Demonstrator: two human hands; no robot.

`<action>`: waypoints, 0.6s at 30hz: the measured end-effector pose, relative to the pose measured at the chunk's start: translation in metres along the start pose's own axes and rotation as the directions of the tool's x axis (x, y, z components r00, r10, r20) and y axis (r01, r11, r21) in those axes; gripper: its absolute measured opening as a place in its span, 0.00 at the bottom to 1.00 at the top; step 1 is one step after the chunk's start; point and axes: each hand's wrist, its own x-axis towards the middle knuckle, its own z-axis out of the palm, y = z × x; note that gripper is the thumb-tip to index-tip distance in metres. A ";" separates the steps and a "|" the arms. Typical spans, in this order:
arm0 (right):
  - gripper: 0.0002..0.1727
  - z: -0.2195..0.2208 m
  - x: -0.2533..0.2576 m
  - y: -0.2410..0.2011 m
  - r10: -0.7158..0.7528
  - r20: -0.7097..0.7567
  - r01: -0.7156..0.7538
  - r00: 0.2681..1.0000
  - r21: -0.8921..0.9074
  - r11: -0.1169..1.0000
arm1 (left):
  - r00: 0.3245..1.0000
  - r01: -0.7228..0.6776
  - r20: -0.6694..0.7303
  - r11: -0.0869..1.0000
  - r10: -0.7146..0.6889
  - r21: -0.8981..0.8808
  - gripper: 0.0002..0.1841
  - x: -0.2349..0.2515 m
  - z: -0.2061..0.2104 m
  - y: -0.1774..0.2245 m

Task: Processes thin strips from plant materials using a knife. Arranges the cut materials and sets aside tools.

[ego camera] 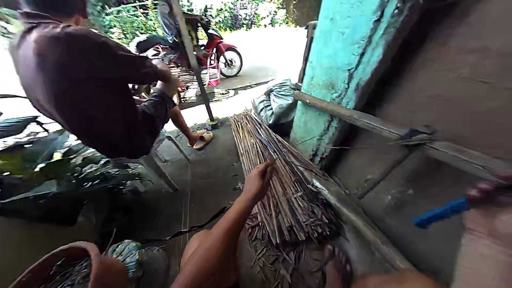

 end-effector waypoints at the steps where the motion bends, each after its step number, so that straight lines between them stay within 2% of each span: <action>1: 0.13 0.013 -0.012 0.004 0.067 0.167 -0.064 0.984 -0.025 0.998 | 1.000 -0.012 -0.001 1.000 0.012 -0.023 0.23 0.001 0.004 0.003; 2: 0.15 0.032 -0.025 0.009 0.163 0.317 -0.152 0.934 -0.059 0.987 | 0.999 -0.046 -0.018 0.998 0.045 -0.044 0.24 0.002 0.009 0.006; 4: 0.18 0.066 -0.052 0.024 0.380 0.542 -0.332 0.750 -0.190 0.924 | 0.988 -0.144 -0.065 0.988 0.140 -0.058 0.23 0.004 0.020 0.011; 6: 0.21 0.092 -0.072 0.042 0.553 0.632 -0.433 0.543 -0.353 0.829 | 0.970 -0.233 -0.085 0.970 0.227 -0.073 0.21 0.003 0.027 0.016; 7: 0.23 0.102 -0.079 0.052 0.598 0.644 -0.474 0.477 -0.384 0.792 | 0.960 -0.273 -0.081 0.959 0.267 -0.079 0.19 0.002 0.029 0.018; 8: 0.24 0.111 -0.084 0.062 0.619 0.643 -0.516 0.450 -0.378 0.769 | 0.952 -0.304 -0.068 0.950 0.299 -0.071 0.18 0.001 0.029 0.020; 10: 0.24 0.125 -0.087 0.079 0.632 0.621 -0.579 0.463 -0.328 0.746 | 0.938 -0.346 -0.042 0.938 0.344 -0.024 0.17 -0.001 0.027 0.023; 13: 0.20 0.138 -0.090 0.096 0.614 0.595 -0.611 0.519 -0.244 0.753 | 0.925 -0.379 -0.039 0.926 0.379 0.009 0.16 -0.003 0.024 0.023; 18: 0.19 0.149 -0.099 0.108 0.568 0.553 -0.593 0.609 -0.158 0.790 | 0.928 -0.366 -0.058 0.930 0.368 0.044 0.16 0.000 0.017 0.019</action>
